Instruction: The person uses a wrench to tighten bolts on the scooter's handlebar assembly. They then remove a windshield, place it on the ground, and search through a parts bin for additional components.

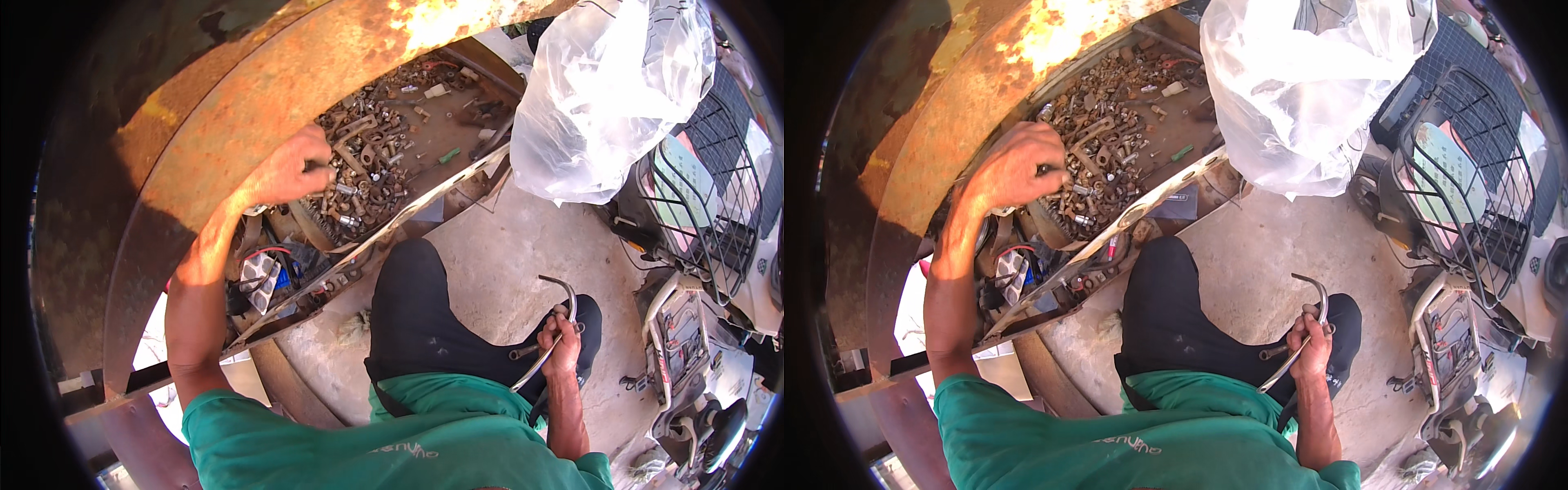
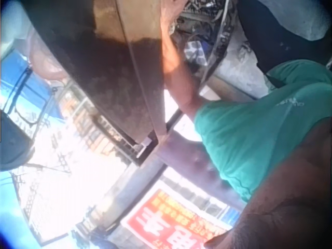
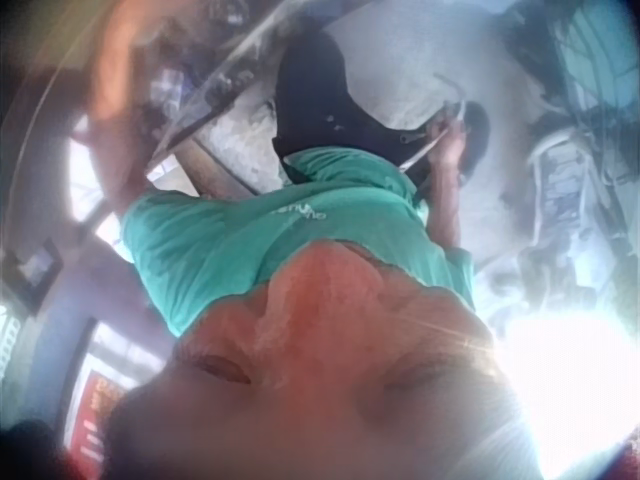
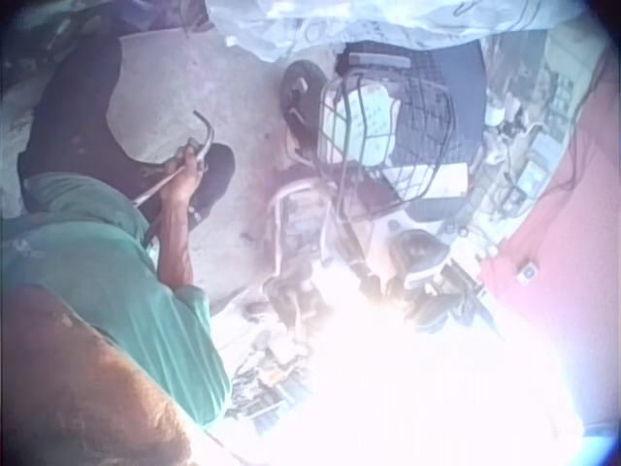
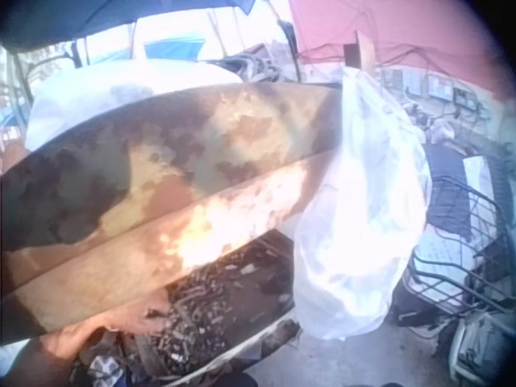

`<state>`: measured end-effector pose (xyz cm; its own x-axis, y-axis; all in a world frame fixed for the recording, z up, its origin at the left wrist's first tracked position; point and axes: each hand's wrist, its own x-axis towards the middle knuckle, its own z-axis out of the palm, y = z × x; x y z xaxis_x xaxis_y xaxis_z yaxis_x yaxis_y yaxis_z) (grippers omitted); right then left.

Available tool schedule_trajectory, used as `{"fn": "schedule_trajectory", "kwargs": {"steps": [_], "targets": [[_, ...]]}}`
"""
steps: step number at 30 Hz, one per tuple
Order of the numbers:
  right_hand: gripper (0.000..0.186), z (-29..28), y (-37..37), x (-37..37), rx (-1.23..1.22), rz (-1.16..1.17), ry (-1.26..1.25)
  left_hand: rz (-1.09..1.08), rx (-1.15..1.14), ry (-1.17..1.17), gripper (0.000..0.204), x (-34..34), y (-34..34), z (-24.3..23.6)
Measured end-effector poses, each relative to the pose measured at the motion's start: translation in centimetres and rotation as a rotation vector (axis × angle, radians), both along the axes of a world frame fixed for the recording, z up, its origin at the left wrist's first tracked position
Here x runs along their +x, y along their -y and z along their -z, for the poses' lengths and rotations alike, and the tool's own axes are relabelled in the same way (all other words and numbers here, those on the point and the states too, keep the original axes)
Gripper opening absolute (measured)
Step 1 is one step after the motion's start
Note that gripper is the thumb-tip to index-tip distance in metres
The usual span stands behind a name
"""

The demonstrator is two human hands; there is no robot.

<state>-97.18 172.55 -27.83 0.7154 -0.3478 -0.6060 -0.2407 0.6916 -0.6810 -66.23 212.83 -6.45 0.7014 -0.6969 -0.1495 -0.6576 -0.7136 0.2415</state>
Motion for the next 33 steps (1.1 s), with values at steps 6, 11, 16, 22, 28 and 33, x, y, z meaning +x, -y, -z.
{"fn": "schedule_trajectory", "kwargs": {"steps": [6,11,16,22,28,33], "targets": [[0.022,-0.3,0.1,-0.2,0.015,0.007,0.005,-0.137,-0.101,0.093,0.024,4.3,-0.1,1.2],[0.022,-0.6,-0.3,-0.2,-0.008,-0.002,0.000,-0.189,-0.168,0.021,0.039,9.5,3.2,4.2],[0.022,-0.6,-0.5,-0.2,-0.019,0.000,0.006,-0.173,-0.054,0.079,0.045,12.9,7.5,6.2],[0.023,-1.0,-0.5,0.7,0.094,-0.008,-0.030,-0.135,0.097,0.168,0.057,12.6,8.7,7.9],[0.024,-3.1,-1.5,4.9,0.266,-0.158,-0.137,-0.132,0.092,0.120,0.061,13.1,8.8,7.9],[0.021,-6.9,-3.4,9.1,0.108,-0.448,-0.232,0.009,0.085,0.039,0.060,12.5,9.3,6.4]]}}
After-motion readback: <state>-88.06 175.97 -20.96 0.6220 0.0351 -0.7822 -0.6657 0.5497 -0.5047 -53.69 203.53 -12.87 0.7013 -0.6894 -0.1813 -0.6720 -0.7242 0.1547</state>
